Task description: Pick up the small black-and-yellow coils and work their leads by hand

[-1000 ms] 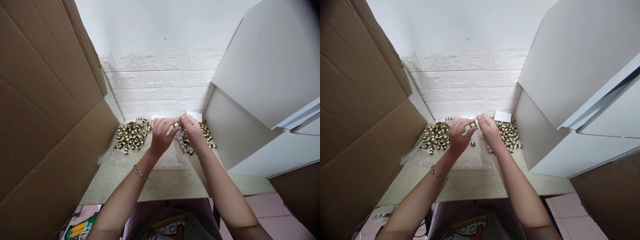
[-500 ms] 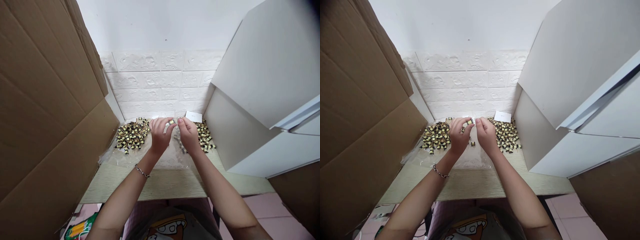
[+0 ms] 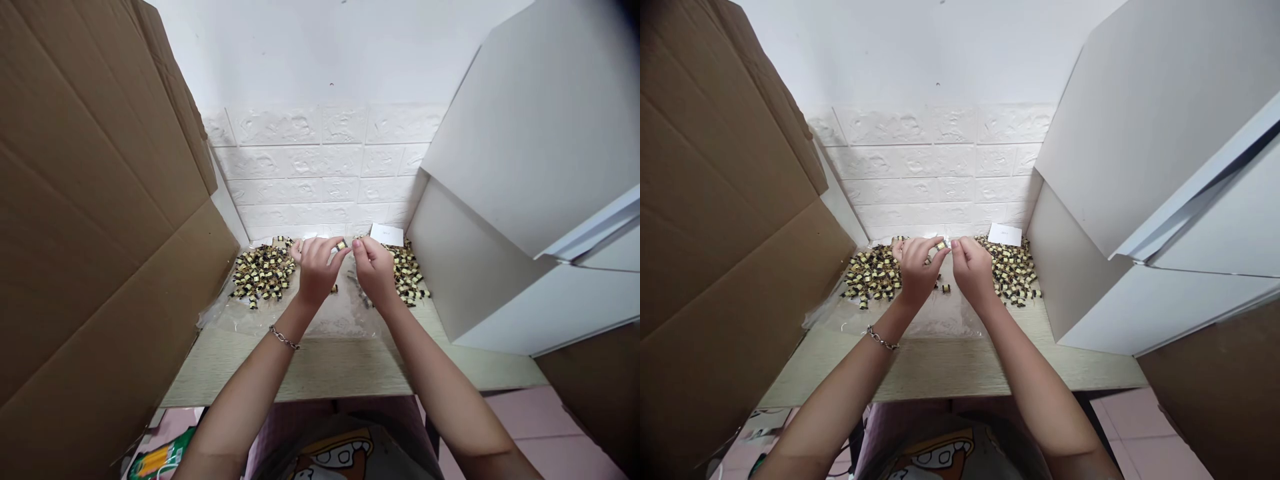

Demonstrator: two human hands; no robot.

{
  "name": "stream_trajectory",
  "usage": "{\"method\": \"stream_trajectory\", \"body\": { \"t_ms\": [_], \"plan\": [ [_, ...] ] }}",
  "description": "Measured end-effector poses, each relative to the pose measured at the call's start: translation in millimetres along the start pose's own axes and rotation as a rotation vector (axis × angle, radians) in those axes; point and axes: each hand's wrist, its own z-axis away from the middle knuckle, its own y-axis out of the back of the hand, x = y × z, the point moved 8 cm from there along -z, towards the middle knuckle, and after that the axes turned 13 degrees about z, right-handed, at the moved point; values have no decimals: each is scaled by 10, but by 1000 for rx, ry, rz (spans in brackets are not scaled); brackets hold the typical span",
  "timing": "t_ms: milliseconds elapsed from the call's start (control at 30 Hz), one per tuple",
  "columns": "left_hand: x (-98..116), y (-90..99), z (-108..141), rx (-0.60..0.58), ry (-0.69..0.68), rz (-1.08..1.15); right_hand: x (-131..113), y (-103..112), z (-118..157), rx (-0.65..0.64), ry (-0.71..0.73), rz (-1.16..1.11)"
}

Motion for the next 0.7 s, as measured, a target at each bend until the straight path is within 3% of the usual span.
{"method": "stream_trajectory", "body": {
  "t_ms": [233,700],
  "plan": [
    [-48,75,-32,55,-29,-53,-120,91,35,146,191,219],
    [-9,73,-13,48,-129,-144,-145,90,44,179,216,221]
  ]
}}
